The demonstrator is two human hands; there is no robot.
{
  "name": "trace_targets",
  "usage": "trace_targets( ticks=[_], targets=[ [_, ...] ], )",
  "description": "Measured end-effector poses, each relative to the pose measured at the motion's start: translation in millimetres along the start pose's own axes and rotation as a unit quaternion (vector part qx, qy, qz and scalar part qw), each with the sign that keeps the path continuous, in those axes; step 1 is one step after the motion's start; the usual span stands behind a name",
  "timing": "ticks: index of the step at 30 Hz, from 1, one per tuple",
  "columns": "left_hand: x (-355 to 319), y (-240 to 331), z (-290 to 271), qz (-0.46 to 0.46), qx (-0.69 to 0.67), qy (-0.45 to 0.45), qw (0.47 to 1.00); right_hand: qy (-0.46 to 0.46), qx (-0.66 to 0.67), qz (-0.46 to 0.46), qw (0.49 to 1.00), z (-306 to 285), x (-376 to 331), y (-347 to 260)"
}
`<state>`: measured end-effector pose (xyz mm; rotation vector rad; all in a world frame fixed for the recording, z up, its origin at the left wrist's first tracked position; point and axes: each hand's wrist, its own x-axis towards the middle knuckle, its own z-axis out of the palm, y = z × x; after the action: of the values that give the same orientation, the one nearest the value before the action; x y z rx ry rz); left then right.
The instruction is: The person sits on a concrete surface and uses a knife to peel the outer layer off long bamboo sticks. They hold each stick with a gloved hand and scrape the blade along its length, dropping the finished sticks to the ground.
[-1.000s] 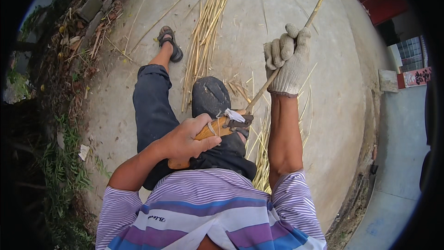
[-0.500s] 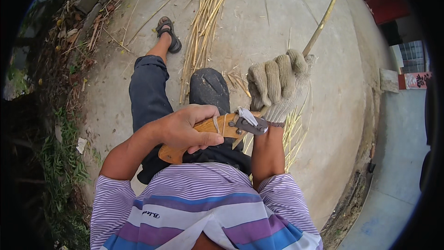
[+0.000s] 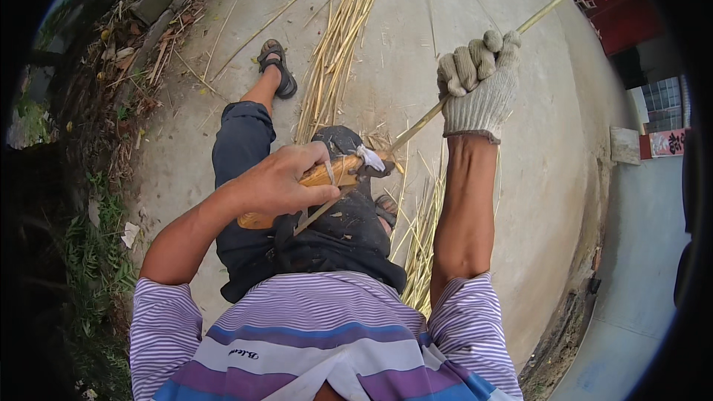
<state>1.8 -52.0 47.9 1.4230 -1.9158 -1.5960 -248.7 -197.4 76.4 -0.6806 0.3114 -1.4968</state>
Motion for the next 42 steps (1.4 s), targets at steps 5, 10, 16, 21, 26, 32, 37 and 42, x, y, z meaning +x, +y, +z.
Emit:
trace_targets(
  ticks=[5,10,16,21,26,32,37,42],
  targets=[
    [35.3,-2.2,9.3,0.199,0.063,0.097,0.973,0.023,-0.102,-0.031,0.994,-13.2,-4.9,-14.5],
    [47.3,39.7,-5.2,0.050,-0.112,0.029,0.992,0.168,-0.433,-0.056,0.884,-20.6,-75.3,-8.1],
    [96.9,40.7,12.2,0.078,-0.206,0.070,0.973,0.142,-0.506,0.111,0.843,-7.6,-145.2,50.3],
    [132.6,42.1,19.9,0.055,-0.329,0.110,0.936,0.017,-0.700,-0.007,0.714,-44.8,-138.6,39.7],
    [188.3,12.3,-61.6,0.055,-0.395,0.269,0.876,-0.077,-0.746,0.115,0.651,-53.2,-244.9,-0.1],
    [218.2,-21.1,-94.1,0.002,-0.366,0.301,0.880,-0.041,-0.772,0.254,0.582,-103.0,-385.1,-82.7],
    [207.7,-22.0,-20.0,0.015,-0.360,0.232,0.903,0.101,-0.602,0.367,0.701,-72.9,-274.3,-60.0],
    [179.1,4.0,46.3,0.014,-0.377,0.214,0.901,0.009,-0.690,0.200,0.696,-94.0,-161.5,19.1]
  ],
)
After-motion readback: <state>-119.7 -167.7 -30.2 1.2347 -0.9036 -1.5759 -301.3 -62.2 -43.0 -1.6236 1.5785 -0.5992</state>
